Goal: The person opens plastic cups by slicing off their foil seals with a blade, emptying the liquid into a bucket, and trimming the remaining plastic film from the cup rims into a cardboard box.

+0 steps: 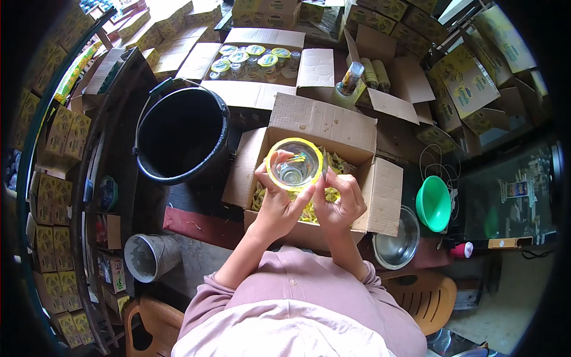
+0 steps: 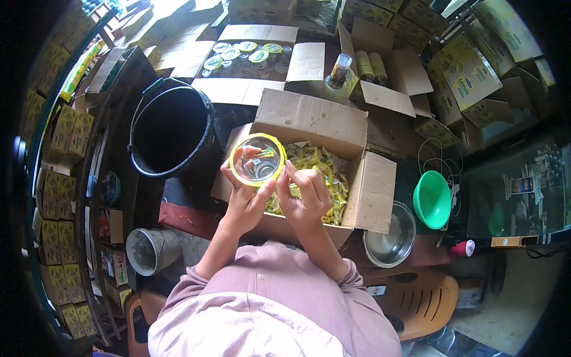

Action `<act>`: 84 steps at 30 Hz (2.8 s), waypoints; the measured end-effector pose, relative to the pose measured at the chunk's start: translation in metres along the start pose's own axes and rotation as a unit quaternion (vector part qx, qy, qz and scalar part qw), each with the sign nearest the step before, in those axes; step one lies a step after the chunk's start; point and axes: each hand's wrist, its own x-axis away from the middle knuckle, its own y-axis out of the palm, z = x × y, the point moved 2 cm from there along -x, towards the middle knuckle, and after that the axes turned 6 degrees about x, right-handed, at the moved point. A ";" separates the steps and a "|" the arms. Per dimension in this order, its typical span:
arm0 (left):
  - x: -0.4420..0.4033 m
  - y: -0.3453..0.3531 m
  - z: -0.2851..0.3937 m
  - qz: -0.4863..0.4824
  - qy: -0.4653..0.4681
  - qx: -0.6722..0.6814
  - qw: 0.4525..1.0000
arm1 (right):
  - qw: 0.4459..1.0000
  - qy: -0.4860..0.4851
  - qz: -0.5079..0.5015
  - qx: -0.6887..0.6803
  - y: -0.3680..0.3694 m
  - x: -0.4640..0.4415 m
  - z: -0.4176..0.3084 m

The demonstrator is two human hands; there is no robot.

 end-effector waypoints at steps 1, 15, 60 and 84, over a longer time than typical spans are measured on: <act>0.001 0.001 -0.001 0.002 0.002 0.010 1.000 | 1.000 0.005 -0.004 0.000 -0.001 0.000 0.001; 0.003 0.001 -0.003 -0.001 0.016 -0.002 1.000 | 1.000 0.017 -0.020 -0.008 0.001 0.003 0.006; 0.005 -0.005 0.000 -0.047 0.026 -0.040 0.998 | 0.998 0.042 -0.002 -0.043 -0.010 0.014 0.001; 0.006 -0.006 0.006 -0.108 0.018 -0.039 0.993 | 0.997 0.065 -0.014 -0.043 -0.011 0.005 0.010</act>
